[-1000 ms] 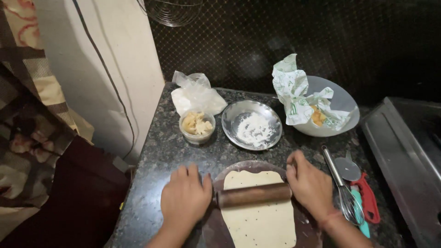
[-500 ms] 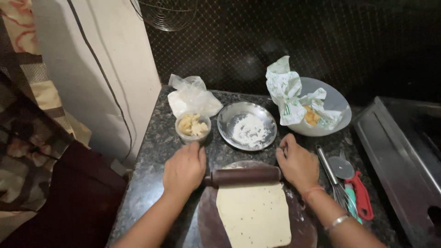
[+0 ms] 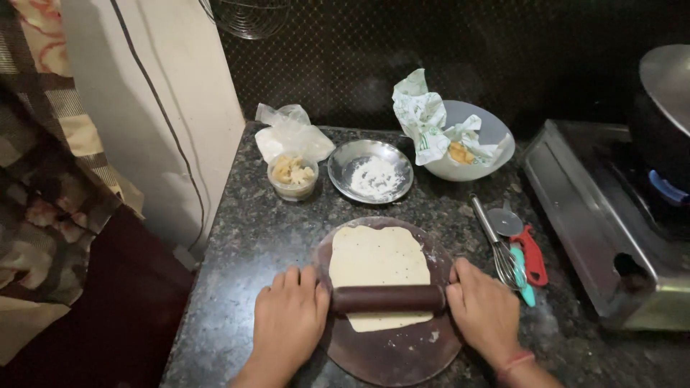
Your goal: Rolling out dough and cutting it into rectangular pieces using a rolling pin and a pizza cutter.
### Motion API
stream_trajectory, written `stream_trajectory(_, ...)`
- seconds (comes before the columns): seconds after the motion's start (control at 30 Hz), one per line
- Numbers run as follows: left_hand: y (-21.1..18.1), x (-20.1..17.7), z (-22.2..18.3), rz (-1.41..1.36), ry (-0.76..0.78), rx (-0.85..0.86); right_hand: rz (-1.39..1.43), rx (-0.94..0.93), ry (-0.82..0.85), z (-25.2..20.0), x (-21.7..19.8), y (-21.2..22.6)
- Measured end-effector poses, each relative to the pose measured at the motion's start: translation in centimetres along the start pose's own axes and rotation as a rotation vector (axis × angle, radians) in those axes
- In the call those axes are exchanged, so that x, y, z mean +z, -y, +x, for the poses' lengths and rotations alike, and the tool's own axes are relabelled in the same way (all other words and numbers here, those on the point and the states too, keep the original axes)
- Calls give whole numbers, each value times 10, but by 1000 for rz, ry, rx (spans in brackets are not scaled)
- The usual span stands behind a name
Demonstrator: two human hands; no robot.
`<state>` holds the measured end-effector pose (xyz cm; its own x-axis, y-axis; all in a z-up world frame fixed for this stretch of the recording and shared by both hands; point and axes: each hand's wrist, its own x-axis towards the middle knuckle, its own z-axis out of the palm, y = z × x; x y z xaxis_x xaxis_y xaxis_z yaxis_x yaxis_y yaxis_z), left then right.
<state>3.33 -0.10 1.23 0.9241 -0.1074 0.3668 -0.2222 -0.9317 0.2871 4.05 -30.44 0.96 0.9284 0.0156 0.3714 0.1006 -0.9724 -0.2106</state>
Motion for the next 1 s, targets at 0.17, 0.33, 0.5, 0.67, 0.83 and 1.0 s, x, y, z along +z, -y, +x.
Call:
stream_trajectory(0.17, 6, 4, -31, -55, -13, 25, -5, 55, 111, -15, -14, 1)
stream_trajectory(0.33, 17, 8, -22, -72, 136, -99, -57, 137, 181, -13, -19, 8)
stream_trajectory(0.5, 25, 17, 20, -29, 156, -250, 76, 119, 48, 18, -7, 15)
stream_trajectory(0.67, 31, 17, 57, -11, 41, -230, 42, 85, -67, 65, 15, 22)
stream_trajectory(0.83, 40, 20, 81, 3, -28, -157, 121, 120, -96, 98, 28, 28)
stream_trajectory(1.0, 50, 28, 119, -20, -170, -95, 89, 170, -78, 137, 51, 15)
